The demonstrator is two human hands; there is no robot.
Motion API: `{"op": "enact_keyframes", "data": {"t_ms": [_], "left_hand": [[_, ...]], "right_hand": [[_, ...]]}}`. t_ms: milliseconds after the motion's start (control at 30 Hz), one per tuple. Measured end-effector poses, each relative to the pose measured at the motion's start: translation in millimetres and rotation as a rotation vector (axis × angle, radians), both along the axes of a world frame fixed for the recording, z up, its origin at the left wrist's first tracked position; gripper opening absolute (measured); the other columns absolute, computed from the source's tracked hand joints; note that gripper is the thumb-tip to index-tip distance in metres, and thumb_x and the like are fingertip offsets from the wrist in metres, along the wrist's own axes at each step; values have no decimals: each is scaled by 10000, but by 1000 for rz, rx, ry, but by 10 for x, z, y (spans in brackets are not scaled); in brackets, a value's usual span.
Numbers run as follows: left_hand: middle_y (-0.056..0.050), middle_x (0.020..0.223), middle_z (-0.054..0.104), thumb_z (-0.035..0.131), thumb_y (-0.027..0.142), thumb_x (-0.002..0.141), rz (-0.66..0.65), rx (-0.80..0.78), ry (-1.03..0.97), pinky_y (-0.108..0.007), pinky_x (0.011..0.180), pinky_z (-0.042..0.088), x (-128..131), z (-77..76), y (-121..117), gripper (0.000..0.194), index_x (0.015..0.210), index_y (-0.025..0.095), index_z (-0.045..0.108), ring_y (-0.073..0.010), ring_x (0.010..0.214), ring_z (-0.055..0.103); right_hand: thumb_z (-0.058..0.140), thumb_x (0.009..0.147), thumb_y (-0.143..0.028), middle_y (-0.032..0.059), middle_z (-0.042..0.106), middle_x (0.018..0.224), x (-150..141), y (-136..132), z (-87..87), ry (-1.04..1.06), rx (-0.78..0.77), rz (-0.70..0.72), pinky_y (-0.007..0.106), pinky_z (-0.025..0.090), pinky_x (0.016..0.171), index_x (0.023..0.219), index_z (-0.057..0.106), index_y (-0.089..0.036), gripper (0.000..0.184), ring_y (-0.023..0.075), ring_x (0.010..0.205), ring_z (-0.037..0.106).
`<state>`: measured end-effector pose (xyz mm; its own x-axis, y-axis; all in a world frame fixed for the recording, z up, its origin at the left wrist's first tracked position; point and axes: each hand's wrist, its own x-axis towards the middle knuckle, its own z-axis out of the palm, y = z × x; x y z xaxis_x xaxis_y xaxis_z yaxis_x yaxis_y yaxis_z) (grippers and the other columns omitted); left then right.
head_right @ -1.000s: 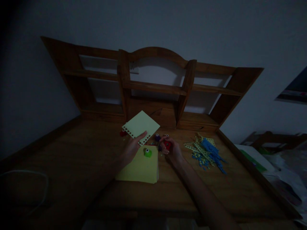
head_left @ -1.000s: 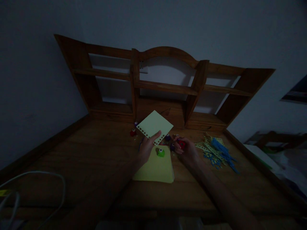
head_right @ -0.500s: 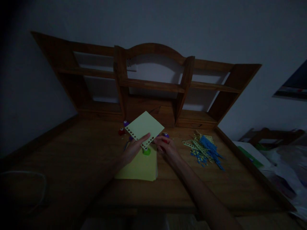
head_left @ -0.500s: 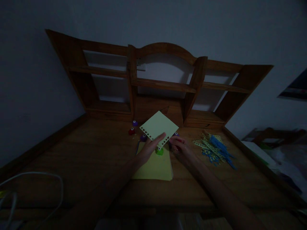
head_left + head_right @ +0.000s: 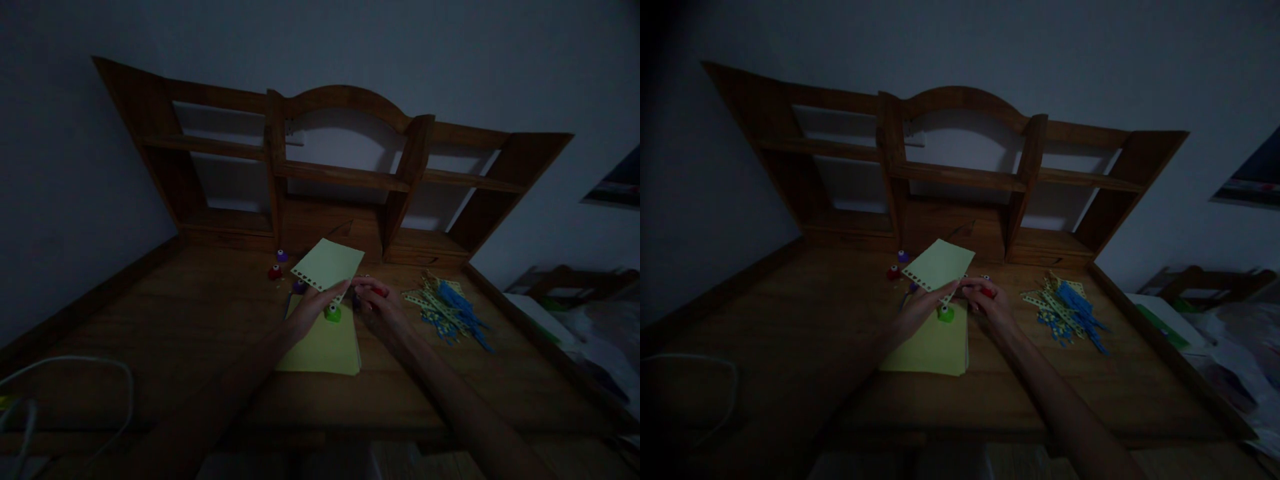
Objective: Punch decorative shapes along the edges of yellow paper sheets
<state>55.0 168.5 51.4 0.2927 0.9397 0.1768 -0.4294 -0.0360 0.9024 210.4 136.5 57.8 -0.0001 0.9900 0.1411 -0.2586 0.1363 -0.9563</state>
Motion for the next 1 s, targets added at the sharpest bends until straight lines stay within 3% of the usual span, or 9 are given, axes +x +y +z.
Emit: {"op": "enact_keyframes", "data": {"t_ms": [167,300,467,700,867,1000], "left_hand": [[-76,1187,652,742,315,694,65,38,72,-381,1043,349,-26,22,24,535,1195,213,586,-244,1182,539],[-64,1112,680,733,337,701,105,61,138,-364,1017,361,-51,39,27,414,1082,204,643,-238,1112,571],[-85,1042,690,694,381,729,-7,114,185,-357,961,384,-67,64,-10,240,844,171,701,-251,1030,586],[-70,935,707,676,360,730,-120,138,181,-330,938,382,-65,74,-35,186,686,180,692,-241,1003,587],[-74,946,707,642,362,750,-140,99,160,-332,867,411,-78,41,-16,209,679,170,683,-243,963,604],[-77,964,709,648,363,748,-158,110,143,-336,910,397,-56,40,-19,210,678,168,688,-249,1002,599]], "right_hand": [[731,697,-301,-63,475,505,-28,-29,41,-41,4,-18,223,205,419,1031,682,-181,358,64,424,309],[716,709,-268,-60,490,523,-28,-28,31,-51,3,-33,223,216,430,1077,667,-194,379,68,436,329],[712,672,-217,-61,499,531,-20,-2,-11,0,19,-56,223,215,434,1059,667,-200,389,69,434,332],[718,704,-277,-47,500,512,14,0,-28,-78,41,-62,225,222,446,811,675,-185,147,75,440,354],[724,713,-301,-42,513,528,23,-29,8,-161,60,-95,224,259,464,737,654,-187,136,84,463,384],[736,704,-311,-24,560,588,18,-36,16,-219,87,-130,231,312,502,731,661,-192,144,104,520,446]]}}
